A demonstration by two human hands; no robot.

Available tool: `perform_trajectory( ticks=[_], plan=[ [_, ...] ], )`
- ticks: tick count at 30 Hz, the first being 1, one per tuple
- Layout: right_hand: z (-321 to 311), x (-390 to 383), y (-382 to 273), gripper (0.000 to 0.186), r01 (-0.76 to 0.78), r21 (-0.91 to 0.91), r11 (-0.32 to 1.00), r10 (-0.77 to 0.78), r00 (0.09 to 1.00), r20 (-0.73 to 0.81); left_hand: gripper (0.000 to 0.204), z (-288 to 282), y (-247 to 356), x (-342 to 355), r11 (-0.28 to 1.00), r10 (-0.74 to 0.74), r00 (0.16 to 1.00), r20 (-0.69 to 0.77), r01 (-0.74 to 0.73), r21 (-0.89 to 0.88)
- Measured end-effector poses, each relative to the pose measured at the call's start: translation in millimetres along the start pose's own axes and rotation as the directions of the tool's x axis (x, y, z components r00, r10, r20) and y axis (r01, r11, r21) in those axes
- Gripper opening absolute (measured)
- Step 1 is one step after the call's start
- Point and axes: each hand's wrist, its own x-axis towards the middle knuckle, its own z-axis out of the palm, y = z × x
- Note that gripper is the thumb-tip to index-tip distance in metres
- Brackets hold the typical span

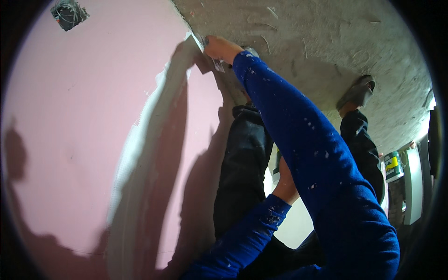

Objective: The person applies white joint compound to a pink wall using a putty knife and hawk. They repeatedly scoop compound from the hawk and spread it in vertical strokes along seams and patches, smoothing the surface.

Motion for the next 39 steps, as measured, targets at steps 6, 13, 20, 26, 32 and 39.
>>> perform_trajectory(
  ticks=[6, 13, 20, 26, 32, 39],
  plan=[
    [1.3, 6.4, -27.3, 0.049, -0.023, 0.161, 0.987, 0.023, 1.000, 0.001, 0.061, -2.7, 3.7, -3.2, 0.928, 0.057, 0.997, -0.058, -0.031, 0.372],
    [-3.8, -47.2, -29.9, 0.043, -0.028, 0.283, 0.959, 0.059, 0.993, -0.103, 0.061, 12.6, 0.1, 14.5, 0.888, 0.164, 0.986, 0.014, -0.154, 0.433],
    [3.6, -8.6, -4.4, 0.021, 0.094, -0.067, 0.993, -0.104, 0.979, -0.174, 0.061, 14.6, -7.5, 8.6, 0.782, -0.045, 0.998, 0.051, 0.067, -0.619],
    [9.6, 21.1, -25.9, 0.043, -0.103, 0.055, 0.993, 0.100, 0.993, 0.056, 0.060, 7.4, 6.3, -10.7, 1.000, 0.015, 0.998, -0.064, -0.017, -0.026],
    [21.1, -49.3, -27.3, 0.032, -0.079, 0.051, 0.996, 0.073, 0.991, 0.112, 0.060, 22.5, 8.7, -6.2, 0.987, 0.041, 0.996, -0.073, -0.029, 0.157],
    [7.8, -0.3, -13.4, 0.042, -0.139, 0.191, 0.972, 0.146, 0.989, -0.025, 0.058, 10.5, 9.4, -6.3, 0.962, 0.026, 0.998, -0.065, -0.007, 0.272]
  ],
)
